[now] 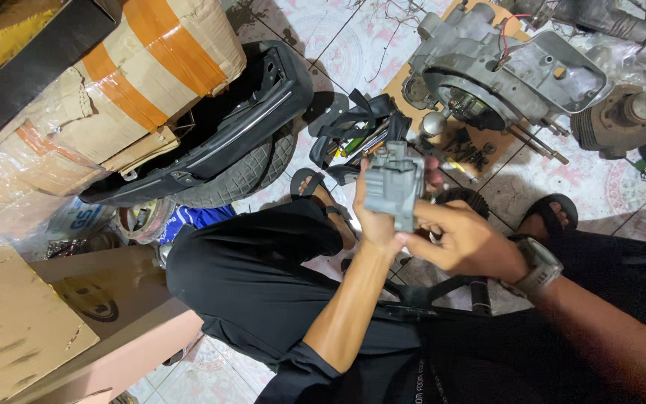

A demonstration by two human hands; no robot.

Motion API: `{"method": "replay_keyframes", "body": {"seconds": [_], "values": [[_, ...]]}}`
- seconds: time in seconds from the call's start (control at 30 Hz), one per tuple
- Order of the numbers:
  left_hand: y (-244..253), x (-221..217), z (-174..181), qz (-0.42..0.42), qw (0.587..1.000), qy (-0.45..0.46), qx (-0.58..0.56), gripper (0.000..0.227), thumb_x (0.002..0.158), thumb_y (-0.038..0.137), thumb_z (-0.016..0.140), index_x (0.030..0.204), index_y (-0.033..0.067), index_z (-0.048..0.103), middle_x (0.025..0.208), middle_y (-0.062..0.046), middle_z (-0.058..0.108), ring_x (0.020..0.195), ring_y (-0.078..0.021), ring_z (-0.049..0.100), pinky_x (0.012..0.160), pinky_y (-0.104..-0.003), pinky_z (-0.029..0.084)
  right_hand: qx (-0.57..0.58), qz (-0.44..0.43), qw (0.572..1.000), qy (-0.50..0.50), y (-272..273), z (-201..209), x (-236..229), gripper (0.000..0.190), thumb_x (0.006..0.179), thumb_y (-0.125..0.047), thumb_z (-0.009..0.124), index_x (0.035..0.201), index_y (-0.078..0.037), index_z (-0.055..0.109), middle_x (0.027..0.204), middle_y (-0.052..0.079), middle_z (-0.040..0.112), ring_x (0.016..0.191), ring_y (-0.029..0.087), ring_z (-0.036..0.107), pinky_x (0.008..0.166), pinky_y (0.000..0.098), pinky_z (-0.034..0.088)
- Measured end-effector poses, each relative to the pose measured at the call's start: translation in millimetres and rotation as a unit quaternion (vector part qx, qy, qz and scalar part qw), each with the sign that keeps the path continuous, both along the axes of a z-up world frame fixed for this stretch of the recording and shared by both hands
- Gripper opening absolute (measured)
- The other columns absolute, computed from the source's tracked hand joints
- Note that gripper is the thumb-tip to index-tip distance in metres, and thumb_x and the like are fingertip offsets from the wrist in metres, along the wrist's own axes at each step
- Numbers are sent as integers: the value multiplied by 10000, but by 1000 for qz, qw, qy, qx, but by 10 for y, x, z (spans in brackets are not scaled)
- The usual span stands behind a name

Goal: The person uses a screwdriver to remove screws from a small metal engine component, then places it aside. They then use a T-handle wrench to tighten bolts on a larger engine block resting on a wooden board.

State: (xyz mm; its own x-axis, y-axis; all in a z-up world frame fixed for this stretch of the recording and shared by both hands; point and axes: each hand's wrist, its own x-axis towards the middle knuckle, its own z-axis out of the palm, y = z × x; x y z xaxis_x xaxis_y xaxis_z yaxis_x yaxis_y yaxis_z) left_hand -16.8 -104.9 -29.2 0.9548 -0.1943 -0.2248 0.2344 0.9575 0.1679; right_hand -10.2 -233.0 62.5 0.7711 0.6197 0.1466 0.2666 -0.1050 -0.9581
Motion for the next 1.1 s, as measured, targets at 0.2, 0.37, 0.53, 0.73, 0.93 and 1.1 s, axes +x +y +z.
{"method": "replay_keyframes", "body": {"seconds": [0.2,0.37,0.53,0.73,0.93,1.1], "values": [[-156,49,683,166,970,108,138,496,978,527,405,1180,115,593,1096,-124,657,873,-197,666,802,-267,527,124,95,977,144,-185,-566,99,365,856,-43,509,1213,-8,579,784,184,688,659,246,642,643,408,548],[-158,-20,825,215,862,39,457,458,1004,442,301,1263,95,450,1206,-136,490,1080,-218,492,992,-329,362,390,143,869,269,-106,-844,162,406,863,-12,434,1268,-27,426,736,149,514,642,228,543,600,347,476],[-186,-92,837,253,763,6,595,410,1013,362,265,1306,87,346,1264,-119,378,1177,-201,369,1086,-350,250,458,119,809,347,-28,-749,132,368,892,-30,377,1260,-39,363,768,159,461,677,234,529,641,349,399],[-189,-142,872,275,738,0,616,390,1011,356,311,1282,82,369,1224,-101,358,1128,-191,337,1072,-369,220,447,106,820,342,20,-598,126,357,923,-80,383,1266,15,358,788,177,496,685,235,552,627,325,420],[-200,-106,905,282,750,11,599,378,1013,349,278,1274,93,375,1199,-85,340,1103,-167,321,1064,-333,215,465,115,809,342,13,-684,94,402,920,-40,362,1321,-33,324,813,203,540,736,246,582,686,307,428],[-221,-99,904,295,780,10,552,368,1016,325,255,1257,74,376,1150,-98,387,1064,-168,379,1035,-336,258,475,134,804,333,14,-707,118,350,909,-56,377,1258,-42,400,801,202,529,729,257,545,670,314,432]]}}
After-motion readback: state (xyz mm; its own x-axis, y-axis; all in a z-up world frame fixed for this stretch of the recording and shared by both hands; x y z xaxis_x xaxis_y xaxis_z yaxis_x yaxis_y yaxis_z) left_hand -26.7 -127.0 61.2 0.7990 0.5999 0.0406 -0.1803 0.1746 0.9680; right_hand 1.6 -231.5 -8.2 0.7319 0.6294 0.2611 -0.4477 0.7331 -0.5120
